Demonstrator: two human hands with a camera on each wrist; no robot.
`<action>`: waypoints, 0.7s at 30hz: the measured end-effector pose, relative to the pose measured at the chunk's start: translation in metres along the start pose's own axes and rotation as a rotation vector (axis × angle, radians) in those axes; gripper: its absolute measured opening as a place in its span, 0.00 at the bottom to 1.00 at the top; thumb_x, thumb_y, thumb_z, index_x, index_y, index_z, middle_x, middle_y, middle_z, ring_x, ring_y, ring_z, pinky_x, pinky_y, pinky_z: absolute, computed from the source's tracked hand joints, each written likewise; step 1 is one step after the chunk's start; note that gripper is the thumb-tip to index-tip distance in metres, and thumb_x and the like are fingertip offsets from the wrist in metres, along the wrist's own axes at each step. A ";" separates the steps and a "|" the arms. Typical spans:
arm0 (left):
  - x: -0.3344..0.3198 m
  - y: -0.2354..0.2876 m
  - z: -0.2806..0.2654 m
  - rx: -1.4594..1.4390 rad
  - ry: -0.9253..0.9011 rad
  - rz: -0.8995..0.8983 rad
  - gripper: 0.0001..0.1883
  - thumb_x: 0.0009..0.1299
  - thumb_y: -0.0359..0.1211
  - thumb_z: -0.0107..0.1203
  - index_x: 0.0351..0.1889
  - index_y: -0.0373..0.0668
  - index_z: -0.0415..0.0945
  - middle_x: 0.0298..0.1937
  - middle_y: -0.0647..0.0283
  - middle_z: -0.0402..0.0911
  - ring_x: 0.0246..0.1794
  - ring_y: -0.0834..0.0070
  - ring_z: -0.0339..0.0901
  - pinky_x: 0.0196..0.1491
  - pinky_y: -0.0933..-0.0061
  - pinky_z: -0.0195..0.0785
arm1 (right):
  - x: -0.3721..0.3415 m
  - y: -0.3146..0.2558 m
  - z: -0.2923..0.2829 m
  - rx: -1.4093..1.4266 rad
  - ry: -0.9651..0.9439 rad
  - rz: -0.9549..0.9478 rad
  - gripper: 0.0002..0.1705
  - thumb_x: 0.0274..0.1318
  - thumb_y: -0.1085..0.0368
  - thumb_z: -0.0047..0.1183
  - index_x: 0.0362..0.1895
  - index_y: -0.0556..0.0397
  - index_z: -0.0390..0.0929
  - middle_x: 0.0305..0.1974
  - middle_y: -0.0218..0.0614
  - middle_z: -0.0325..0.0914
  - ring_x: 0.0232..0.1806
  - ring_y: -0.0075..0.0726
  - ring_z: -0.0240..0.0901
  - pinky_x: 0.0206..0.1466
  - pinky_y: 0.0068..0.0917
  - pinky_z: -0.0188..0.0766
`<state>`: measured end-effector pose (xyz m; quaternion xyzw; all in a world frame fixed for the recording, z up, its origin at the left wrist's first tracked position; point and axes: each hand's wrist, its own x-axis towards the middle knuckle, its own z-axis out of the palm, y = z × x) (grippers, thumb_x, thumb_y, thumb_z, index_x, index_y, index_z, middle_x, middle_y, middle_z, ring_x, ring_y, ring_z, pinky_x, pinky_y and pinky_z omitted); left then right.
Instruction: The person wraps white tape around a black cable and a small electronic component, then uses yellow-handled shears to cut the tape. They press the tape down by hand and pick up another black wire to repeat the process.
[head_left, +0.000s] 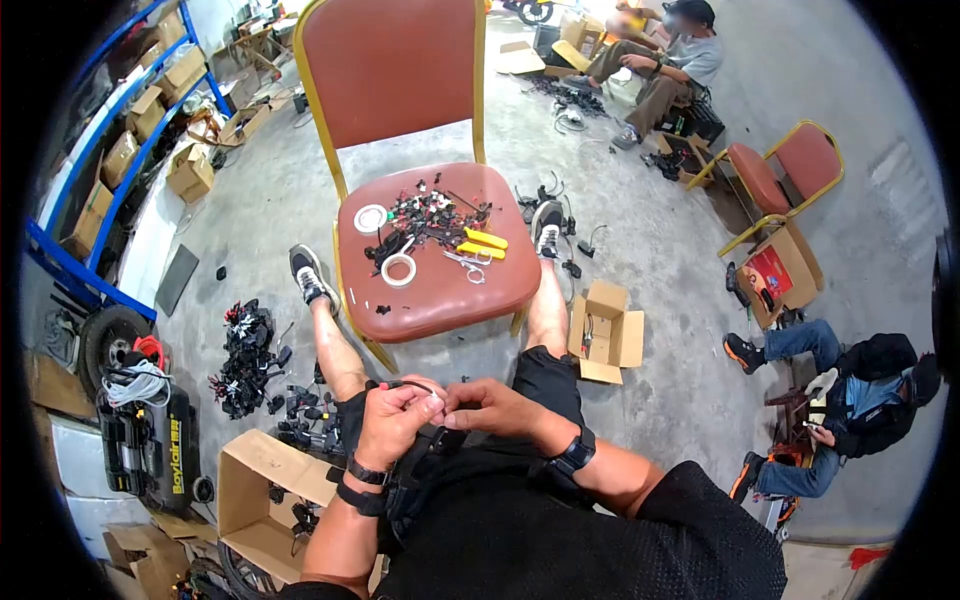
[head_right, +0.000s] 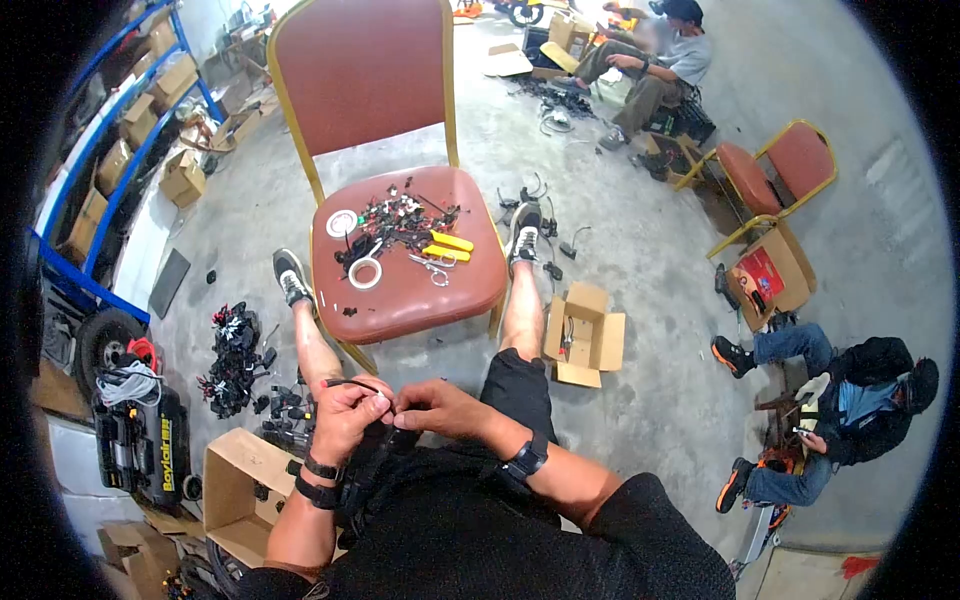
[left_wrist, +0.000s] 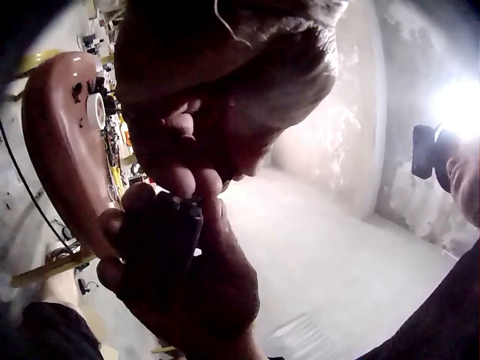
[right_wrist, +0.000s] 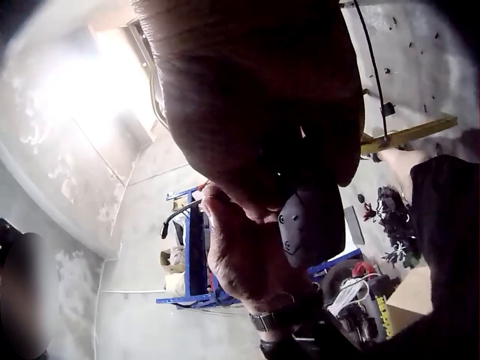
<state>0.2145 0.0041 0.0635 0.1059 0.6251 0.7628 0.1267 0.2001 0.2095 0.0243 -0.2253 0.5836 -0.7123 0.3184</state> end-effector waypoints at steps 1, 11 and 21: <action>0.000 0.002 0.003 -0.007 0.009 -0.009 0.06 0.70 0.26 0.57 0.38 0.31 0.80 0.35 0.61 0.81 0.30 0.78 0.77 0.37 0.78 0.72 | -0.002 0.002 -0.002 0.019 0.007 0.033 0.12 0.63 0.59 0.57 0.40 0.56 0.78 0.35 0.23 0.76 0.39 0.19 0.68 0.43 0.23 0.68; 0.002 -0.020 0.009 -0.025 0.148 -0.007 0.05 0.69 0.25 0.57 0.34 0.31 0.79 0.36 0.57 0.82 0.30 0.77 0.77 0.35 0.76 0.72 | -0.006 0.011 -0.004 0.097 0.122 0.068 0.10 0.63 0.62 0.57 0.40 0.56 0.79 0.37 0.25 0.78 0.40 0.18 0.70 0.45 0.23 0.69; 0.004 -0.017 0.014 -0.072 0.164 -0.140 0.05 0.70 0.26 0.57 0.39 0.33 0.80 0.30 0.65 0.81 0.26 0.83 0.76 0.32 0.82 0.69 | -0.008 0.007 0.002 0.084 0.206 0.059 0.07 0.62 0.67 0.56 0.39 0.59 0.79 0.36 0.28 0.80 0.40 0.20 0.73 0.45 0.23 0.72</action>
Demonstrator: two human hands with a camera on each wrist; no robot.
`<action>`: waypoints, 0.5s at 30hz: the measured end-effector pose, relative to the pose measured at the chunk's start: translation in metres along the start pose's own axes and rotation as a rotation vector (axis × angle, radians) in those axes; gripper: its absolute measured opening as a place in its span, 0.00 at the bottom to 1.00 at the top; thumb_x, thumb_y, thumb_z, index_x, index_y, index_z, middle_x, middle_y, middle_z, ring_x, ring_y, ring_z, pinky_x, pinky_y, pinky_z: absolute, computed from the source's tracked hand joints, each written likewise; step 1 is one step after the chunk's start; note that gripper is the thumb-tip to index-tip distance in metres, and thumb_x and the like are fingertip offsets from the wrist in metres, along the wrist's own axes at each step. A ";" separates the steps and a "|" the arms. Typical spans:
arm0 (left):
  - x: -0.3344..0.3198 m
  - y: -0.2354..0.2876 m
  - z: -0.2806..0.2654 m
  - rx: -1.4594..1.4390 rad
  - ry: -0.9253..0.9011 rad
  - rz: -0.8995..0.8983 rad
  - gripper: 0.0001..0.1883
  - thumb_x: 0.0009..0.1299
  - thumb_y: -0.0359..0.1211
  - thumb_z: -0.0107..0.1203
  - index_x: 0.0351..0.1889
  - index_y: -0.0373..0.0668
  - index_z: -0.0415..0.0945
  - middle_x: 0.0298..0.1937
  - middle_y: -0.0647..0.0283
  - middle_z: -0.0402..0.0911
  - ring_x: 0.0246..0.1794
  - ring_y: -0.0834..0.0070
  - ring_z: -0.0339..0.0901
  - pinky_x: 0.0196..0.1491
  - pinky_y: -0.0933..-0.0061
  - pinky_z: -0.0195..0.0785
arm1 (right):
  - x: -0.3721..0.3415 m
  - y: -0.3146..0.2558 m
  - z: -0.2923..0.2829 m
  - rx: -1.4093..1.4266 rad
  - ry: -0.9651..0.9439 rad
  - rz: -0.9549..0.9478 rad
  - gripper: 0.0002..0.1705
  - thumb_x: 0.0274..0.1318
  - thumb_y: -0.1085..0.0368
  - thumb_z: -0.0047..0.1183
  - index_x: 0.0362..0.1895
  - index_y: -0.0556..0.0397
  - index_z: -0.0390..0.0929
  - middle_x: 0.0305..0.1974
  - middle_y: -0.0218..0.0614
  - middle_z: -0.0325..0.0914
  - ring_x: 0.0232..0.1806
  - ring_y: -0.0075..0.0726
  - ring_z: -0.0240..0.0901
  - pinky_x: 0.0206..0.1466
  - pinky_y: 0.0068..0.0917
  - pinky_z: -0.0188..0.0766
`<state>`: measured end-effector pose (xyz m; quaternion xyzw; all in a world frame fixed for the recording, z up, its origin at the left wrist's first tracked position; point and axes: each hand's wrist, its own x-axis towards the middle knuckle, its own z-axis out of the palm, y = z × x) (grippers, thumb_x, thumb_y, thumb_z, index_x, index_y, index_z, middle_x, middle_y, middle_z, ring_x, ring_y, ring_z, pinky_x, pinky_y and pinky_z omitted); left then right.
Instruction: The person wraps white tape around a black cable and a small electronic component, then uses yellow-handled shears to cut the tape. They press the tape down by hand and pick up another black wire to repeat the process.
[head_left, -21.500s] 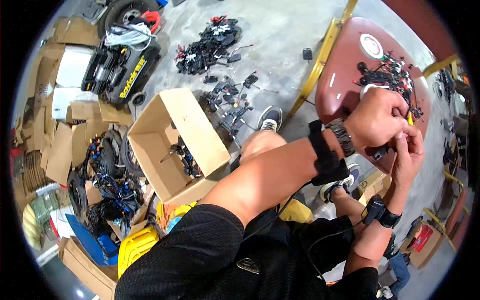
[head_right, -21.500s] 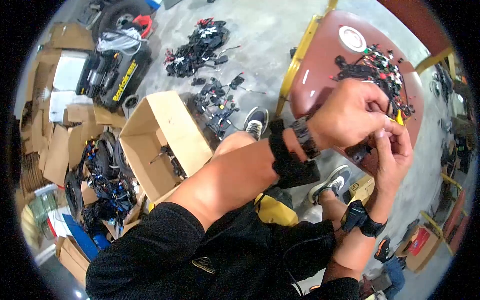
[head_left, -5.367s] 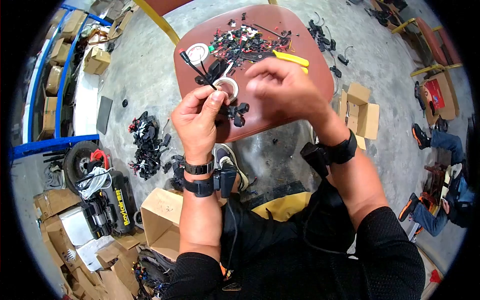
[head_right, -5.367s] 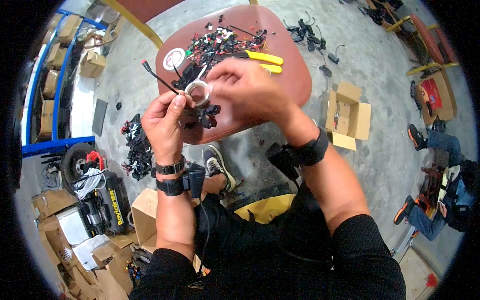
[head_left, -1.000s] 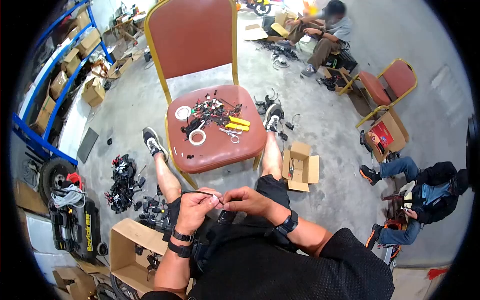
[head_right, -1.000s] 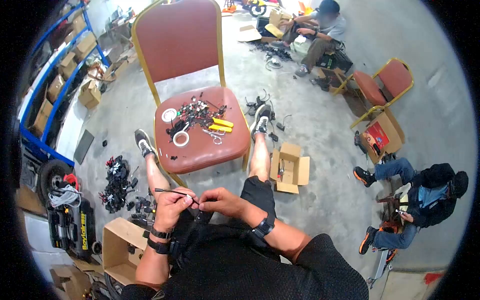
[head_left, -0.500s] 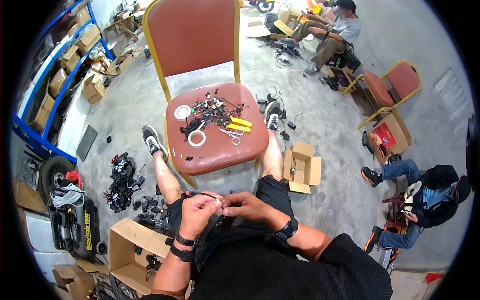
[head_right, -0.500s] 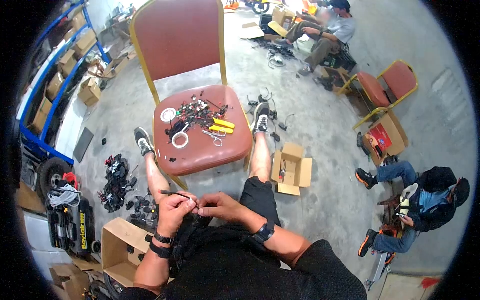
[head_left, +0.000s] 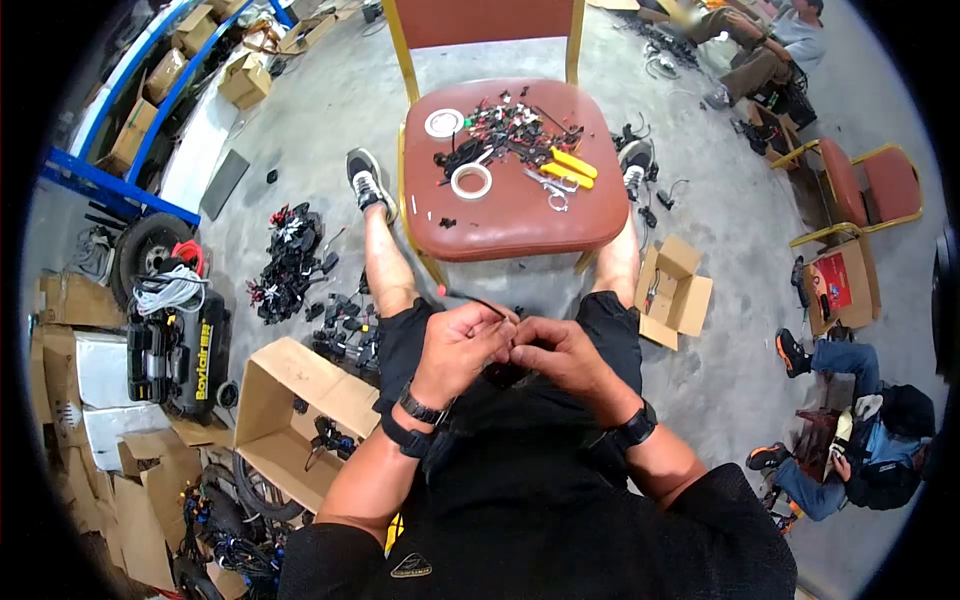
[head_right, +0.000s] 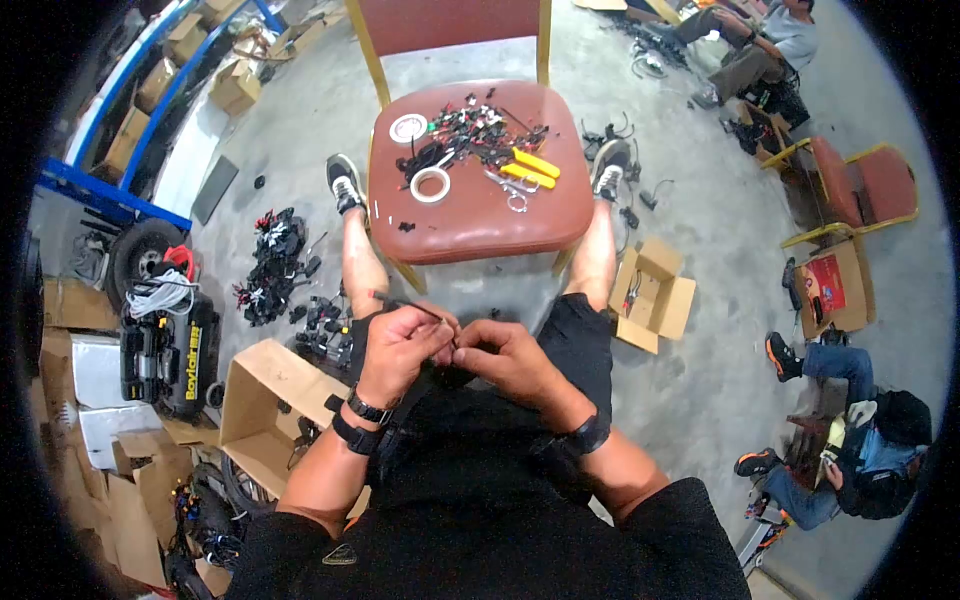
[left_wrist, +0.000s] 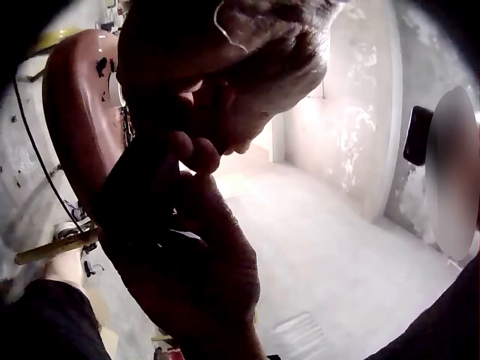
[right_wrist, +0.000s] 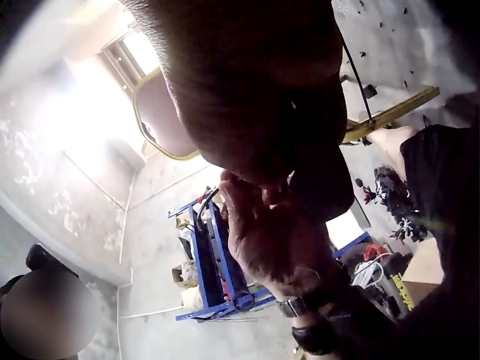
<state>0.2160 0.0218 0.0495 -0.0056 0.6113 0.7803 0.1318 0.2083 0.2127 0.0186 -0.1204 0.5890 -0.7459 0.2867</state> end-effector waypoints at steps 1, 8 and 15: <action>0.001 0.000 0.001 -0.014 0.013 -0.008 0.05 0.70 0.26 0.57 0.39 0.33 0.80 0.30 0.65 0.81 0.26 0.83 0.76 0.32 0.82 0.69 | 0.000 -0.004 0.001 -0.008 0.034 0.013 0.07 0.61 0.68 0.57 0.39 0.60 0.79 0.36 0.28 0.81 0.39 0.20 0.73 0.44 0.22 0.72; 0.007 -0.003 -0.002 0.000 0.039 0.065 0.06 0.70 0.26 0.55 0.38 0.31 0.79 0.35 0.60 0.83 0.27 0.81 0.77 0.33 0.80 0.72 | 0.003 -0.004 -0.005 -0.049 0.101 -0.001 0.07 0.58 0.68 0.60 0.36 0.59 0.78 0.31 0.24 0.77 0.34 0.17 0.70 0.39 0.21 0.70; 0.006 -0.002 -0.013 -0.076 -0.086 0.072 0.10 0.71 0.29 0.56 0.44 0.30 0.79 0.39 0.57 0.83 0.28 0.77 0.78 0.35 0.76 0.72 | 0.002 -0.009 -0.001 -0.157 0.122 -0.058 0.07 0.55 0.67 0.61 0.34 0.57 0.78 0.29 0.27 0.77 0.33 0.19 0.70 0.38 0.21 0.68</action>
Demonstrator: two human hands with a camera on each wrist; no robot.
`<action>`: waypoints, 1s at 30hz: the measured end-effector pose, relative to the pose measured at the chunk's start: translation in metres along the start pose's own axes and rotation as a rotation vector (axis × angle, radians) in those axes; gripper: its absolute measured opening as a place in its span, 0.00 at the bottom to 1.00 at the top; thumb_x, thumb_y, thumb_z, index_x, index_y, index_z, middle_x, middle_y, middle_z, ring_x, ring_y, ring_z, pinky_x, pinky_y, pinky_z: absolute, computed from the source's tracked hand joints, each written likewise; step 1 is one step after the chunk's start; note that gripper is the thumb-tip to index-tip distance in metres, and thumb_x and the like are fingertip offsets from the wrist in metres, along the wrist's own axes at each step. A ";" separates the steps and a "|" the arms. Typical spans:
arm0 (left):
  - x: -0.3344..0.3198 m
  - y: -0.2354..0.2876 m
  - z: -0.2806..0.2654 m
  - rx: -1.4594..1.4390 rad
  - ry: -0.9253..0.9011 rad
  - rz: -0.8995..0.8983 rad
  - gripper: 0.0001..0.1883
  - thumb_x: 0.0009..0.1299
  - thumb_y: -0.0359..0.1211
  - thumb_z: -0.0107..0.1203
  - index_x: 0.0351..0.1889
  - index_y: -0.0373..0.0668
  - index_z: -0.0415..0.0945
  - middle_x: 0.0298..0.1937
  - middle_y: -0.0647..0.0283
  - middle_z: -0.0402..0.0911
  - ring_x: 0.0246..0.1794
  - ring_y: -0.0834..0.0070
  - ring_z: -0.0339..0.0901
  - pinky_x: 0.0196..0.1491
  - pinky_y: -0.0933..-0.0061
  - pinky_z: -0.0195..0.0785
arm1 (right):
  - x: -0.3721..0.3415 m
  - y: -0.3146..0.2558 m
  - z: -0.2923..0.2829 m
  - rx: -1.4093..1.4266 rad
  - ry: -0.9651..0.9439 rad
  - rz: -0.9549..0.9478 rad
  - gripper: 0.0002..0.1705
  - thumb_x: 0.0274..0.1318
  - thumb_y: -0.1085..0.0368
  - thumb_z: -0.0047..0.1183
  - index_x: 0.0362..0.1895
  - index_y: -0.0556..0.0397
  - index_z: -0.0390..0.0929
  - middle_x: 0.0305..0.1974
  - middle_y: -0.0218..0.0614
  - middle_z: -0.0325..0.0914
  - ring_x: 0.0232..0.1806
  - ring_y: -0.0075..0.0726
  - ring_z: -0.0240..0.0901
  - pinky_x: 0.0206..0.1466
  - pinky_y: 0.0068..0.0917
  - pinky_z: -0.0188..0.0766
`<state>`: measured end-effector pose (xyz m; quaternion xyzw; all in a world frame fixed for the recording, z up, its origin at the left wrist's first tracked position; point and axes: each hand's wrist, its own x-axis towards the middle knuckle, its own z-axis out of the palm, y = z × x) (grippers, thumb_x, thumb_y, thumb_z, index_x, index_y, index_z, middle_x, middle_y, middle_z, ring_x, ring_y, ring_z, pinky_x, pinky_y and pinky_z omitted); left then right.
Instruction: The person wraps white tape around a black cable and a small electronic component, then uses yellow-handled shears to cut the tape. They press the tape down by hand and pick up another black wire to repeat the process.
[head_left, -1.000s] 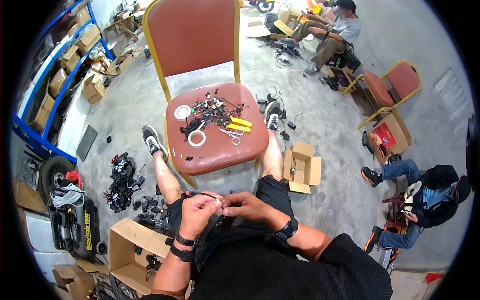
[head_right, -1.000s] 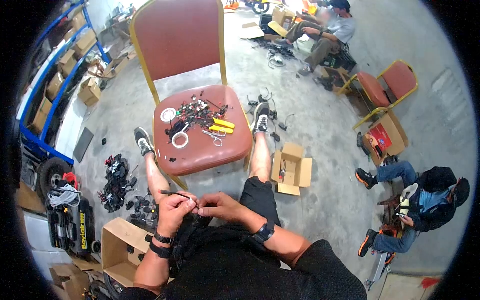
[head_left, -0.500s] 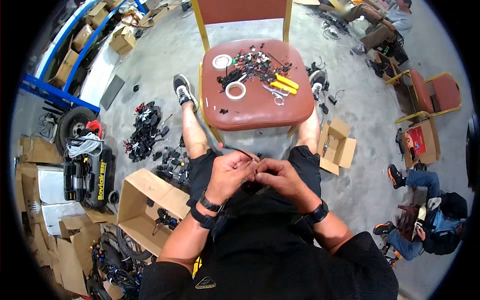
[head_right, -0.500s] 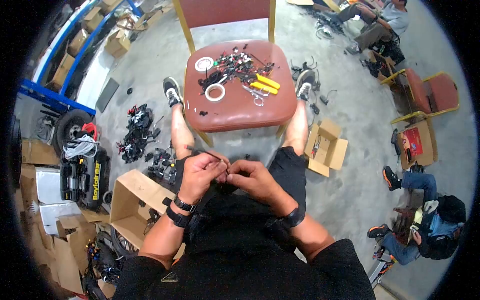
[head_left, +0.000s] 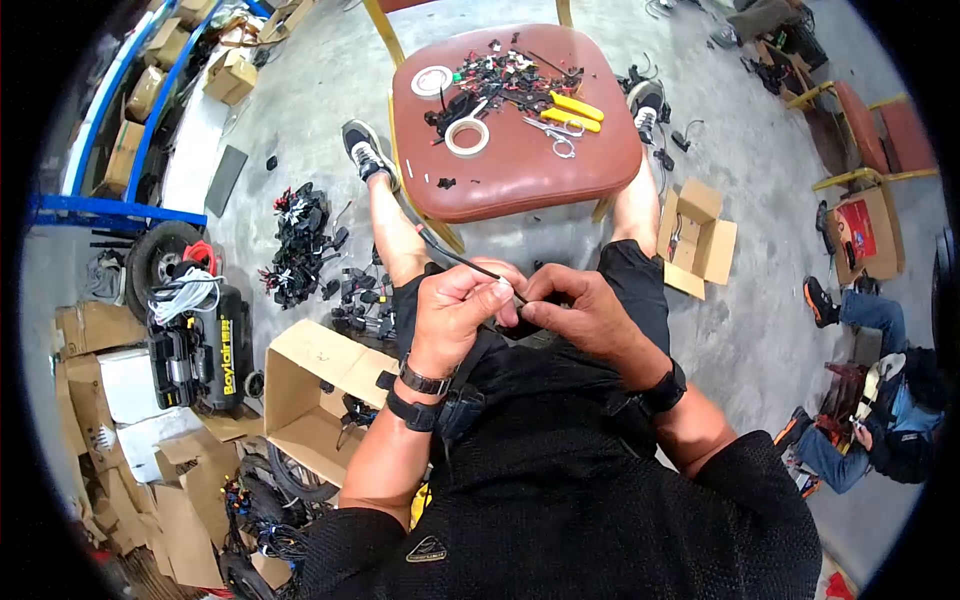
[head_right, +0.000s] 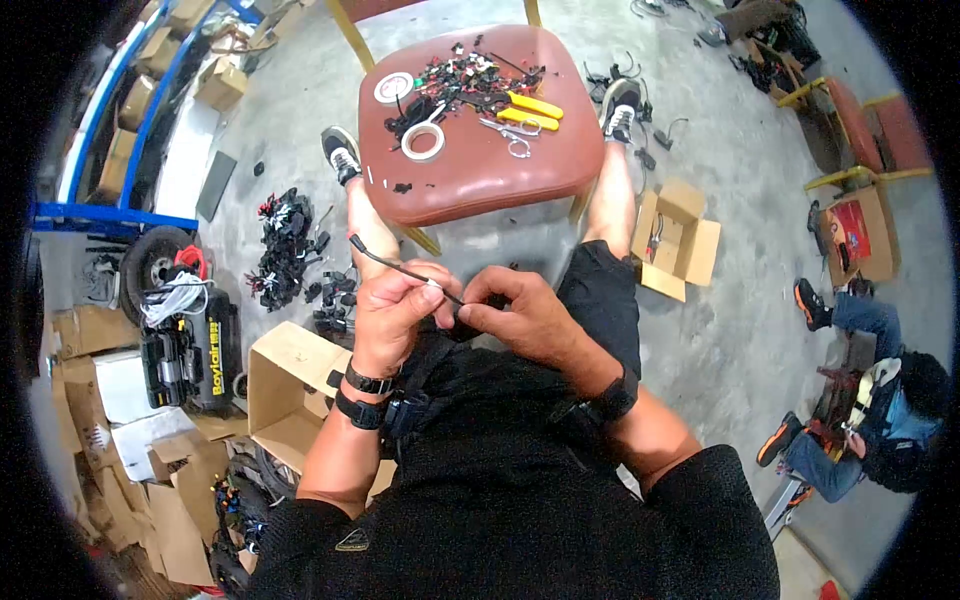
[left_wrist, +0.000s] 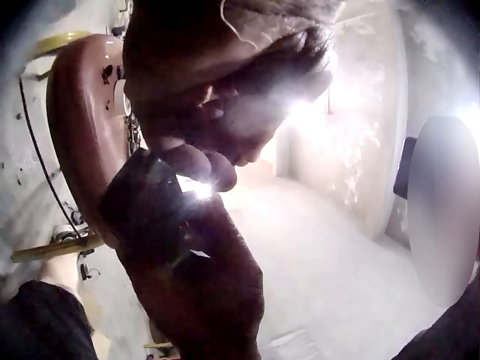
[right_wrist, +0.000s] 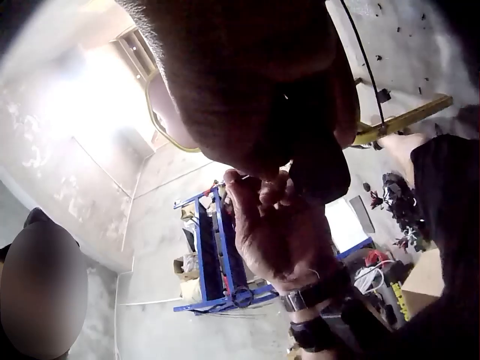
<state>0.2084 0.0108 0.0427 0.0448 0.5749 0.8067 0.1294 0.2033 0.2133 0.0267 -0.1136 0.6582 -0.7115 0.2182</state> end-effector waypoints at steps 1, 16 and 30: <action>0.000 0.001 0.000 0.005 0.006 -0.013 0.10 0.72 0.29 0.55 0.44 0.30 0.79 0.40 0.57 0.83 0.28 0.76 0.78 0.35 0.76 0.72 | 0.000 -0.002 0.001 -0.019 0.004 -0.022 0.07 0.55 0.67 0.61 0.33 0.58 0.78 0.29 0.28 0.77 0.33 0.20 0.70 0.38 0.22 0.68; -0.002 0.013 0.006 0.126 0.045 -0.027 0.09 0.73 0.27 0.53 0.44 0.30 0.80 0.40 0.60 0.82 0.30 0.81 0.77 0.35 0.80 0.72 | 0.007 -0.013 -0.003 -0.420 0.114 -0.399 0.10 0.44 0.69 0.65 0.27 0.54 0.74 0.37 0.41 0.75 0.43 0.49 0.72 0.48 0.39 0.68; -0.002 0.010 0.008 0.119 0.033 -0.009 0.07 0.71 0.24 0.56 0.44 0.31 0.80 0.42 0.59 0.82 0.31 0.81 0.77 0.36 0.80 0.73 | 0.012 -0.015 -0.001 -0.537 0.131 -0.498 0.11 0.43 0.70 0.64 0.33 0.51 0.77 0.43 0.39 0.75 0.49 0.50 0.70 0.52 0.41 0.68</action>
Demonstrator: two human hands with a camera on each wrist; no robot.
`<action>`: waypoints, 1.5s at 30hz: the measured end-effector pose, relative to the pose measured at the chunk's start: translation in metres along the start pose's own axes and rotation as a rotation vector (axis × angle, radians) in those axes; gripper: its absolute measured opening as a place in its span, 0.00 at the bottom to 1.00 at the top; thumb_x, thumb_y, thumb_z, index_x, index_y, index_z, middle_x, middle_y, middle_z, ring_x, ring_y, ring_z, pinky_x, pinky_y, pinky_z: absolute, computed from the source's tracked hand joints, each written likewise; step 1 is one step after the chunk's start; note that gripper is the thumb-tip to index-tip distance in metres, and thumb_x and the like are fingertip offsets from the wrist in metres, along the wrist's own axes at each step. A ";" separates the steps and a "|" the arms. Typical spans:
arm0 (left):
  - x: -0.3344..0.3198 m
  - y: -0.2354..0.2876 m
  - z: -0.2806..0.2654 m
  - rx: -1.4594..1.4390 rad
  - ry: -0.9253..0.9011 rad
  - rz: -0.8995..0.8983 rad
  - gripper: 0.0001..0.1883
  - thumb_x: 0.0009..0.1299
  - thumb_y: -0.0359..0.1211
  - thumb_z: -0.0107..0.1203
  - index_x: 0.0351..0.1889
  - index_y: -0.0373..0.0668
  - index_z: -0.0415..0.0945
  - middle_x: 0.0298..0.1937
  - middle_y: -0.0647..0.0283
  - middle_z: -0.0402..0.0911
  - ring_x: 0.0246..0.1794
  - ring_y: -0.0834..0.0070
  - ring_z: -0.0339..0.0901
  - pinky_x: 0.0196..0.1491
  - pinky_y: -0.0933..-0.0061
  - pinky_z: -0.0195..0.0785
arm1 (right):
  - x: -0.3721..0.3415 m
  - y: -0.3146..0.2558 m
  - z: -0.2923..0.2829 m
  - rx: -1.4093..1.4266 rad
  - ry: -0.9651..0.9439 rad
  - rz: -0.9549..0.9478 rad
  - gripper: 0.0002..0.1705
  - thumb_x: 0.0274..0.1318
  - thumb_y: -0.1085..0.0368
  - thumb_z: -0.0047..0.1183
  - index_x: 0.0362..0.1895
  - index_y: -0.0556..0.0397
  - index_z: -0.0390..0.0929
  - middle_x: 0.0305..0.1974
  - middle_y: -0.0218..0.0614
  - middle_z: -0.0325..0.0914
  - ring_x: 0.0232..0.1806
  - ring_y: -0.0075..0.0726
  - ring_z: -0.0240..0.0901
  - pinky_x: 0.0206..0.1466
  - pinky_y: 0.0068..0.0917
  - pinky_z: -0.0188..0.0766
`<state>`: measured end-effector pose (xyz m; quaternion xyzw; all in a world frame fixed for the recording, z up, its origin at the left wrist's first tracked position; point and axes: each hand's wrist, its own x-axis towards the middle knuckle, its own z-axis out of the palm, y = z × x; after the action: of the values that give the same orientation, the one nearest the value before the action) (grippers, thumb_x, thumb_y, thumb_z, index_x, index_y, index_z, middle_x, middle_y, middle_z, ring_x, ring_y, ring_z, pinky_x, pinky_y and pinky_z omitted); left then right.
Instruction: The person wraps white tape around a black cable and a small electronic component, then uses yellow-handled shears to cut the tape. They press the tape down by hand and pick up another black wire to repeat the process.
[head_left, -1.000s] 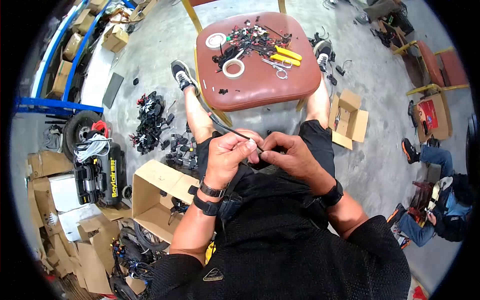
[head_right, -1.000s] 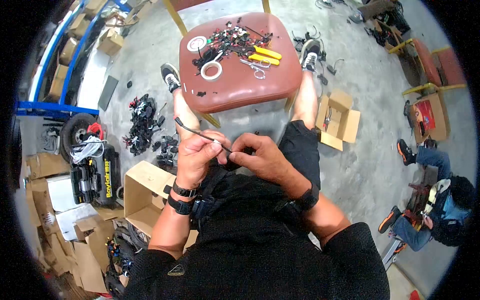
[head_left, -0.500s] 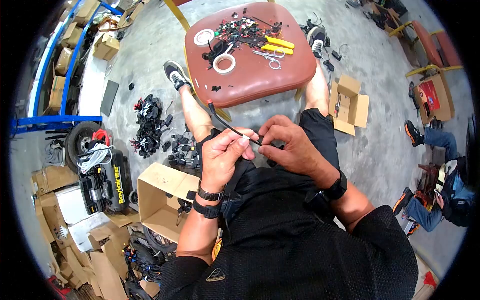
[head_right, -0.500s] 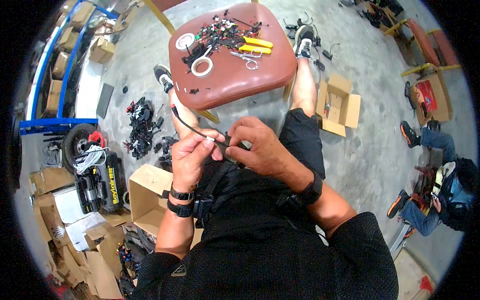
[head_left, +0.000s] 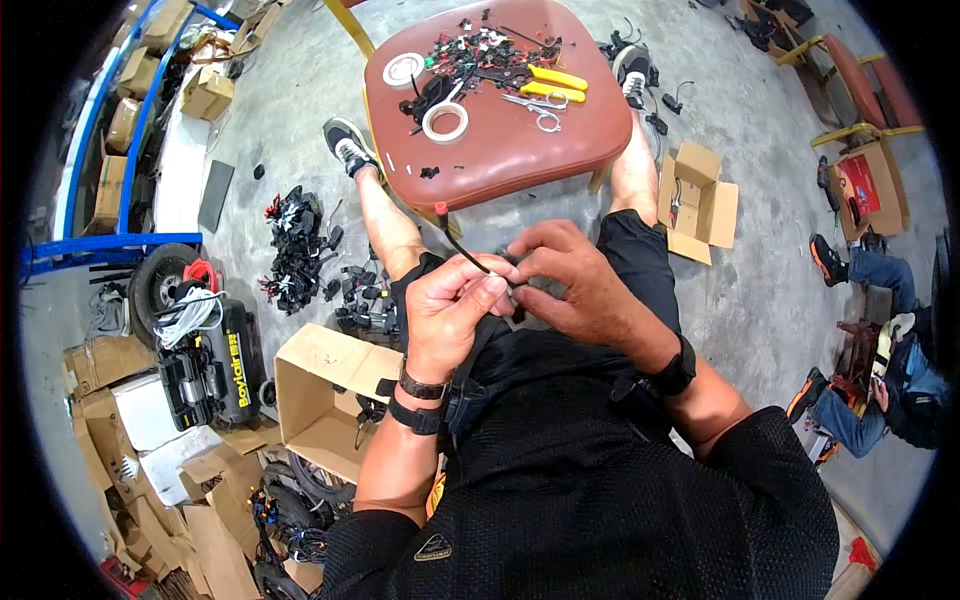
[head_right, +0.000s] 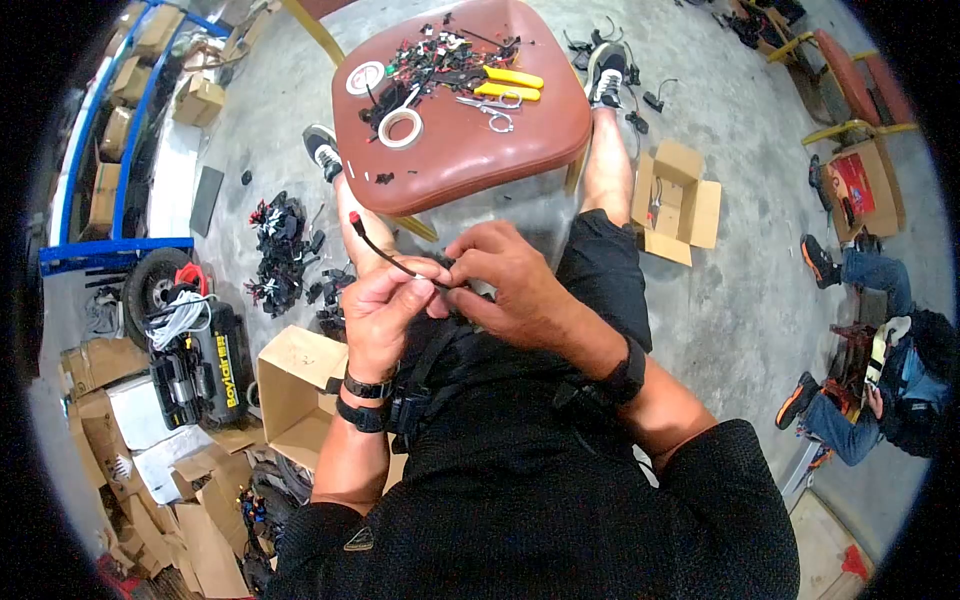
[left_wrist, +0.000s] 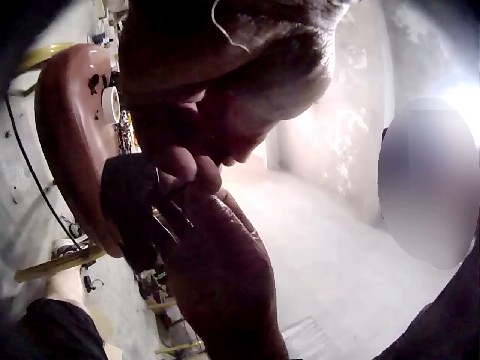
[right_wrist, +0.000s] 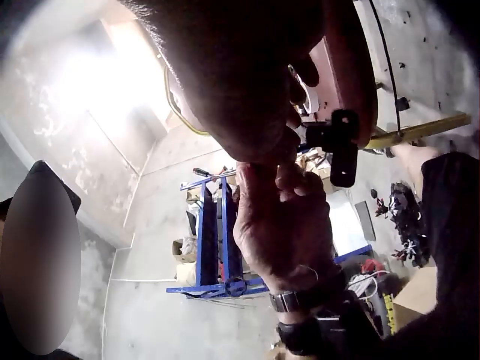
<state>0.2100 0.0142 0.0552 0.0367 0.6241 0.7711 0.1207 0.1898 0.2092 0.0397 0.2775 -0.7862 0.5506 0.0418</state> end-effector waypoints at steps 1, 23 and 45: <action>0.000 -0.001 0.000 -0.010 -0.001 0.014 0.07 0.71 0.24 0.56 0.44 0.31 0.80 0.41 0.59 0.81 0.31 0.80 0.77 0.36 0.80 0.72 | 0.000 0.001 0.001 -0.006 -0.001 -0.002 0.12 0.43 0.70 0.64 0.35 0.51 0.77 0.44 0.39 0.75 0.50 0.50 0.70 0.53 0.41 0.68; -0.002 0.005 0.000 -0.017 -0.037 0.033 0.08 0.73 0.29 0.55 0.43 0.31 0.80 0.38 0.61 0.82 0.31 0.80 0.78 0.36 0.79 0.73 | -0.013 0.016 0.009 0.391 -0.088 0.375 0.35 0.55 0.69 0.61 0.67 0.50 0.64 0.50 0.41 0.74 0.56 0.40 0.70 0.56 0.35 0.69; 0.008 -0.002 -0.010 -0.074 0.043 -0.015 0.06 0.72 0.26 0.55 0.43 0.34 0.79 0.38 0.60 0.85 0.32 0.79 0.80 0.35 0.79 0.75 | -0.017 0.038 0.019 0.904 -0.202 0.652 0.39 0.53 0.76 0.61 0.68 0.55 0.58 0.48 0.35 0.77 0.47 0.27 0.74 0.49 0.27 0.73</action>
<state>0.2007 0.0071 0.0500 0.0107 0.5978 0.7934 0.1143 0.1907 0.2083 -0.0057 0.0618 -0.5171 0.7877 -0.3290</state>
